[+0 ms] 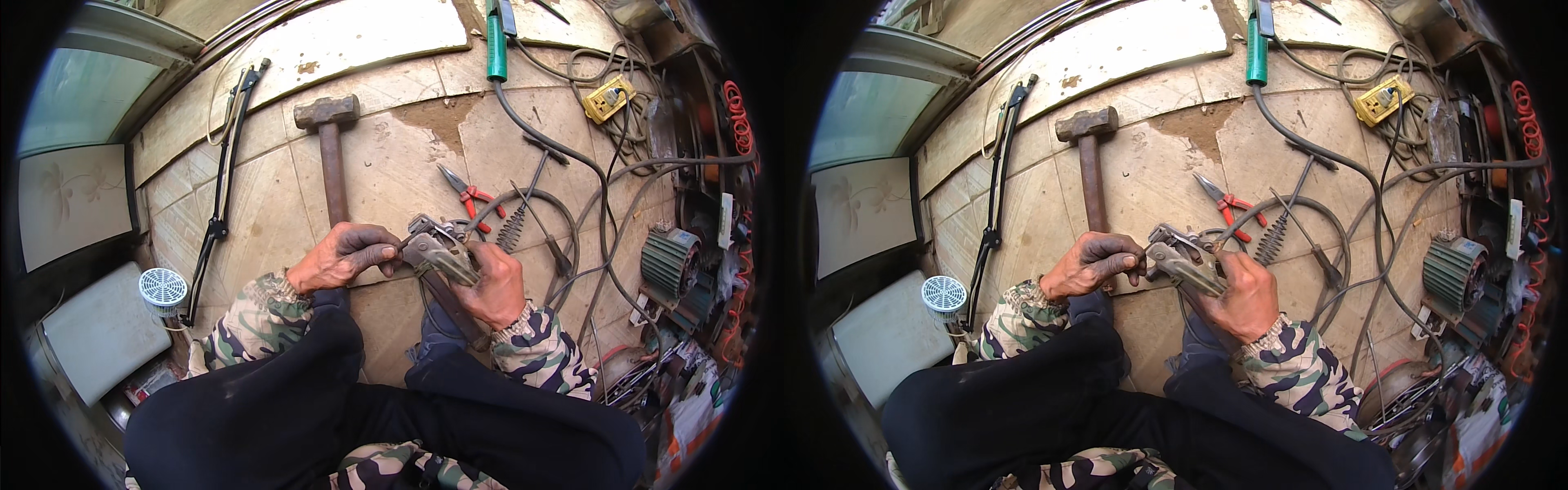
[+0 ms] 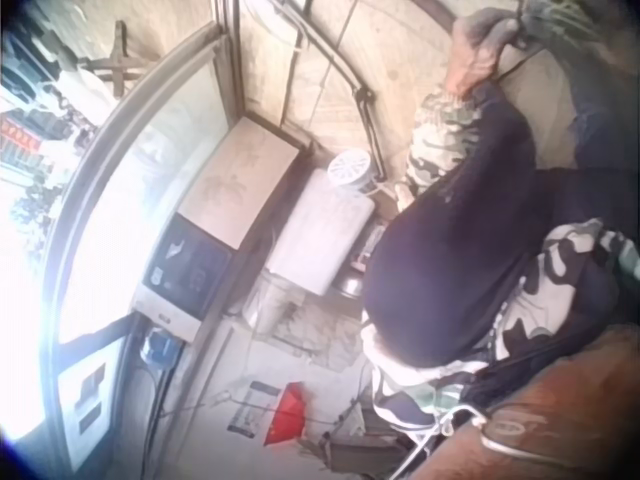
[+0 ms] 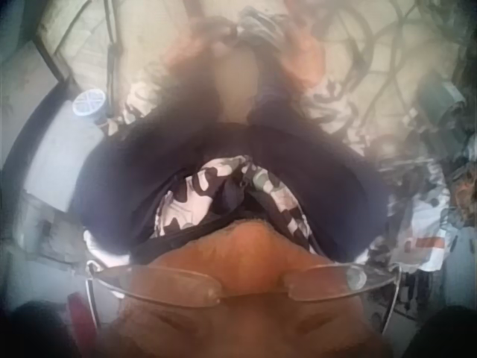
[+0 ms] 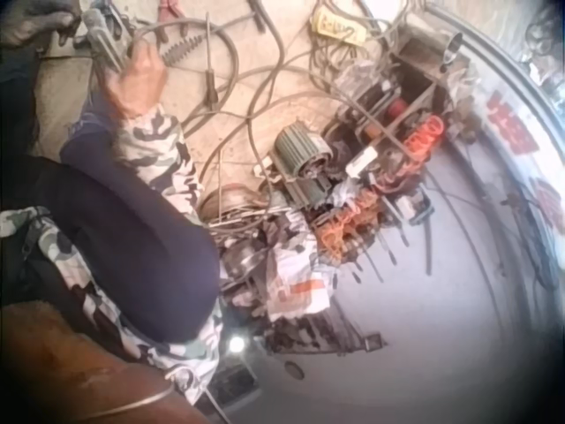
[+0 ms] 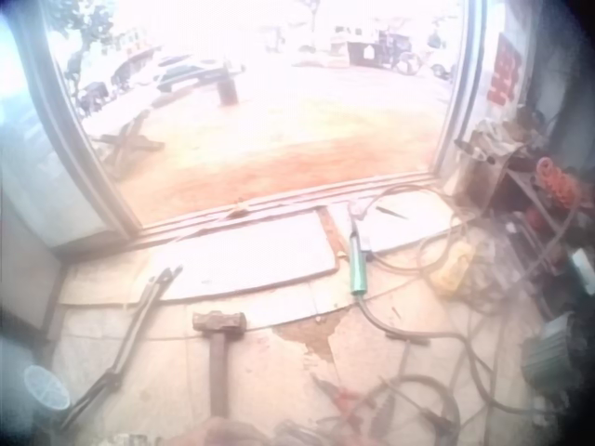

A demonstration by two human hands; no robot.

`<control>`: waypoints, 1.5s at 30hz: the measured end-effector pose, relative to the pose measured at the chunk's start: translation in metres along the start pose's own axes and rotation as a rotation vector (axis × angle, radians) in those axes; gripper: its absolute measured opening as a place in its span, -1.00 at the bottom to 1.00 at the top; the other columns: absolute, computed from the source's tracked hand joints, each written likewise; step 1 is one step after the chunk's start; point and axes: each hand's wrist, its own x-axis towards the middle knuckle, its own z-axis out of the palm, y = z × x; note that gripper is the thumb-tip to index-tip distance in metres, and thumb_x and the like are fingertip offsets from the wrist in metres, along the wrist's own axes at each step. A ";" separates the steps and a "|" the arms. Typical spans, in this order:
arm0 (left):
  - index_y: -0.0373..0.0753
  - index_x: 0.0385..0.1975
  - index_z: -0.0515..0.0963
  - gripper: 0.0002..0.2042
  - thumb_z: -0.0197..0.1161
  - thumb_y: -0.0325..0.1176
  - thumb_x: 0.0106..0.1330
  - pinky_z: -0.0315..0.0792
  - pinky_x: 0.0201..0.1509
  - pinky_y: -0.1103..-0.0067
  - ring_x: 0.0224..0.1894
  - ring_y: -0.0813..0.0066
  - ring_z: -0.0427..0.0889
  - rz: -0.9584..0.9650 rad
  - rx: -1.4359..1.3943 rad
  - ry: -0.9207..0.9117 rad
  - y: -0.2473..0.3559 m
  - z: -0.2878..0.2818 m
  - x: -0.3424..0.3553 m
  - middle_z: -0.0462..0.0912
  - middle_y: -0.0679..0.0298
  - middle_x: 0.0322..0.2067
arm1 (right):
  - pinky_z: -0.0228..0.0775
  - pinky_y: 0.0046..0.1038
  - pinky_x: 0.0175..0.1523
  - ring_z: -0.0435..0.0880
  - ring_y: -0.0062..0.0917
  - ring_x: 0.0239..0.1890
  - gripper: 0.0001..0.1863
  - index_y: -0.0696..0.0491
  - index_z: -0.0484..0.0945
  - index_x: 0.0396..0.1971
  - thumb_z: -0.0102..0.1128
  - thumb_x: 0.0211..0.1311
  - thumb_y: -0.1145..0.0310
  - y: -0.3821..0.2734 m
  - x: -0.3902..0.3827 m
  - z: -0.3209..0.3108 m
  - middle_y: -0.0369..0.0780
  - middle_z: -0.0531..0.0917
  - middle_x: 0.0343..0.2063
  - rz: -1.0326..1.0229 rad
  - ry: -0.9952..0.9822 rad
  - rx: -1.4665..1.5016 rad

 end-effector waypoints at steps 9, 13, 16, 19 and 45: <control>-0.46 -0.19 0.62 -0.80 0.18 -0.41 0.49 0.53 -0.20 0.53 -0.31 0.46 0.66 0.020 0.067 -0.033 0.006 -0.001 -0.003 0.68 0.15 -0.32 | 0.56 -0.28 -0.23 0.70 -0.11 -0.33 -0.51 0.20 0.61 -0.15 0.49 -0.21 0.46 0.008 -0.002 0.003 -0.04 0.65 -0.37 -0.094 0.100 0.020; -0.46 -0.21 0.61 -0.81 0.18 -0.42 0.49 0.54 -0.23 0.52 -0.33 0.45 0.66 0.092 0.100 -0.039 0.010 0.002 -0.002 0.66 0.16 -0.36 | 0.58 -0.31 -0.22 0.72 -0.11 -0.32 -0.51 0.23 0.59 -0.17 0.52 -0.22 0.48 0.008 -0.001 0.002 -0.02 0.66 -0.35 -0.106 0.100 0.019; -0.47 -0.22 0.60 -0.81 0.18 -0.42 0.49 0.55 -0.23 0.52 -0.34 0.45 0.66 0.134 0.157 -0.046 0.012 0.003 0.000 0.66 0.16 -0.37 | 0.57 -0.32 -0.21 0.73 -0.13 -0.31 -0.51 0.23 0.58 -0.16 0.51 -0.21 0.49 0.010 -0.002 0.005 -0.02 0.66 -0.34 -0.113 0.127 0.031; -0.47 -0.22 0.59 -0.81 0.18 -0.41 0.49 0.55 -0.24 0.52 -0.34 0.44 0.67 0.149 0.162 -0.058 0.017 0.004 -0.001 0.65 0.15 -0.38 | 0.57 -0.33 -0.21 0.73 -0.16 -0.31 -0.51 0.21 0.58 -0.14 0.52 -0.18 0.49 0.013 0.000 0.009 -0.03 0.66 -0.34 -0.140 0.153 0.041; -0.36 -0.27 0.53 -0.78 0.15 -0.30 0.48 0.44 -0.28 0.24 -0.37 -0.07 0.56 0.305 0.574 -0.011 0.050 0.021 0.005 0.54 0.01 -0.44 | 0.57 -0.33 -0.14 0.73 -0.21 -0.23 -0.49 0.20 0.52 -0.06 0.54 -0.01 0.42 0.028 -0.001 0.028 -0.04 0.67 -0.25 -0.181 0.223 0.146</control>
